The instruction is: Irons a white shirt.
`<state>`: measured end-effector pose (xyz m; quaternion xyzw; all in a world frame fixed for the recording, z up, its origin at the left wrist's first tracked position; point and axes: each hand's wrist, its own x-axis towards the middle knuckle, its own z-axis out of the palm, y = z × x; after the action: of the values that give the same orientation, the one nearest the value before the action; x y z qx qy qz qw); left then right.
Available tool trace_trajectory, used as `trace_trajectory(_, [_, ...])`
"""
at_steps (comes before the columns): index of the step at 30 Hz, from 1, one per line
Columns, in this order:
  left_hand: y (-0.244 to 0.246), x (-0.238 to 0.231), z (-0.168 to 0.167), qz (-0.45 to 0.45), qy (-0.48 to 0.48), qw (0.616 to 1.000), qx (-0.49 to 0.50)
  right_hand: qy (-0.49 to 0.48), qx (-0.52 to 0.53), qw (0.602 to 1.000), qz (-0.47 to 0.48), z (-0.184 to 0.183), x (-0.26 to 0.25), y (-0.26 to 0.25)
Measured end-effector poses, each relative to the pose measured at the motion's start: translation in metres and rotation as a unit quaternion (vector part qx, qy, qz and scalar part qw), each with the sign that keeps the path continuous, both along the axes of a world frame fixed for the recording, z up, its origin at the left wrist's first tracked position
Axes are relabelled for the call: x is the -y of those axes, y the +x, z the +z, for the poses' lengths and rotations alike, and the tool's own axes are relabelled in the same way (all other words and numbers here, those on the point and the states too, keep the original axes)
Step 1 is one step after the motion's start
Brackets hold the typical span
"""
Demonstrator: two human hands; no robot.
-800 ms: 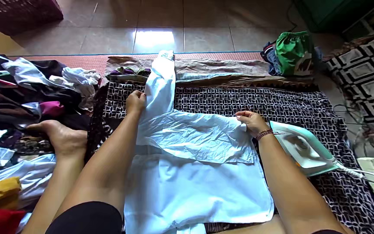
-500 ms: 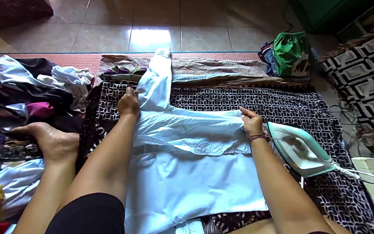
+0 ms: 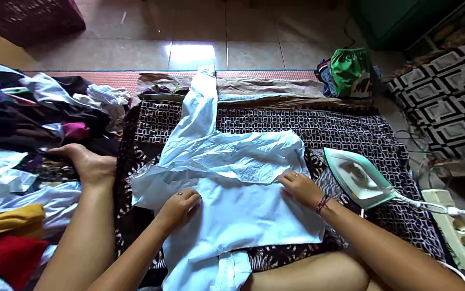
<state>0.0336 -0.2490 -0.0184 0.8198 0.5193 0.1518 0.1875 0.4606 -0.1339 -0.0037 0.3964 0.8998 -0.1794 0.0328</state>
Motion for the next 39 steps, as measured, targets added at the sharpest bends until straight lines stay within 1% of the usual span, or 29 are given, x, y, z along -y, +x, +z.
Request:
trace_trajectory(1, [-0.007,0.008,-0.007,0.027,0.031,0.999,-0.011,0.023,0.0,1.0,-0.012,-0.005,0.005,0.006])
trace_trajectory(2, [-0.015,0.012,-0.013,0.066,0.102,0.992,-0.023,0.041,-0.001,0.999,-0.029,-0.01,0.007,0.012])
trace_trajectory(3, [-0.024,0.012,-0.016,0.114,0.183,0.976,-0.041,0.054,-0.002,0.997,-0.047,-0.016,0.007,0.017])
trace_trajectory(4, [-0.033,0.008,-0.014,0.17,0.233,0.956,-0.06,0.066,-0.006,0.996,-0.06,-0.02,0.007,0.021])
trace_trajectory(5, [-0.043,0.003,-0.009,0.227,0.246,0.939,-0.079,0.072,-0.006,0.995,-0.071,-0.023,0.006,0.023])
trace_trajectory(6, [-0.052,-0.002,0.0,0.281,0.214,0.931,-0.09,0.078,-0.004,0.994,-0.076,-0.025,0.006,0.023])
trace_trajectory(7, [-0.06,-0.007,0.011,0.326,0.156,0.927,-0.1,0.082,0.002,0.994,-0.079,-0.025,0.005,0.023])
trace_trajectory(8, [-0.067,-0.011,0.023,0.356,0.09,0.927,-0.081,0.086,0.007,0.993,-0.081,-0.025,0.005,0.022])
trace_trajectory(9, [-0.074,-0.015,0.03,0.363,0.046,0.929,-0.062,0.087,0.01,0.992,-0.088,-0.024,0.003,0.021])
trace_trajectory(10, [-0.082,-0.017,0.031,0.347,0.025,0.936,-0.05,0.095,0.006,0.991,-0.097,-0.022,0.002,0.023])
trace_trajectory(12, [-0.093,-0.012,0.031,0.302,0.013,0.952,-0.045,0.086,0.005,0.988,-0.127,-0.015,-0.001,0.029])
trace_trajectory(16, [-0.098,0.005,0.026,0.282,0.037,0.958,-0.032,0.055,0.03,0.986,-0.156,0.004,0.0,0.043])
trace_trajectory(19, [-0.096,0.009,0.013,0.262,0.044,0.963,-0.042,0.045,0.055,0.986,-0.154,0.005,0.001,0.046])
trace_trajectory(21, [-0.092,0.008,0.009,0.275,-0.013,0.958,-0.08,0.005,0.106,0.981,-0.163,0.006,-0.002,0.043])
trace_trajectory(23, [-0.085,0.004,0.011,0.309,-0.077,0.939,-0.126,-0.023,0.136,0.973,-0.188,0.016,-0.006,0.042])
trace_trajectory(24, [-0.08,0.002,0.013,0.328,-0.085,0.931,-0.133,-0.012,0.124,0.97,-0.21,0.026,-0.007,0.043])
trace_trajectory(26, [-0.067,0.0,0.02,0.348,-0.037,0.929,-0.121,0.069,0.065,0.958,-0.269,0.05,-0.007,0.053])
trace_trajectory(28, [-0.052,-0.002,0.025,0.334,0.045,0.937,-0.089,0.165,0.023,0.926,-0.34,0.069,-0.011,0.07])
trace_trajectory(29, [-0.044,-0.005,0.026,0.311,0.079,0.945,-0.066,0.177,0.016,0.907,-0.381,0.078,-0.014,0.078])
trace_trajectory(31, [-0.028,-0.012,0.023,0.249,0.116,0.961,-0.019,0.114,0.031,0.881,-0.458,0.091,-0.022,0.091])
trace_trajectory(33, [-0.013,-0.019,0.014,0.196,0.081,0.977,0.016,0.036,0.054,0.868,-0.492,0.092,-0.034,0.104])
trace_trajectory(35, [-0.006,-0.018,-0.008,0.158,0.018,0.987,0.005,-0.025,0.068,0.862,-0.502,0.085,-0.047,0.118])
trace_trajectory(36, [-0.006,-0.015,-0.025,0.148,0.001,0.989,-0.006,-0.054,0.073,0.861,-0.5,0.079,-0.054,0.125])
trace_trajectory(38, [-0.011,-0.003,-0.056,0.145,0.007,0.989,-0.013,-0.089,0.078,0.86,-0.497,0.071,-0.065,0.136])
trace_trajectory(39, [-0.011,0.001,-0.067,0.155,0.038,0.987,-0.007,-0.092,0.079,0.859,-0.498,0.073,-0.069,0.134])
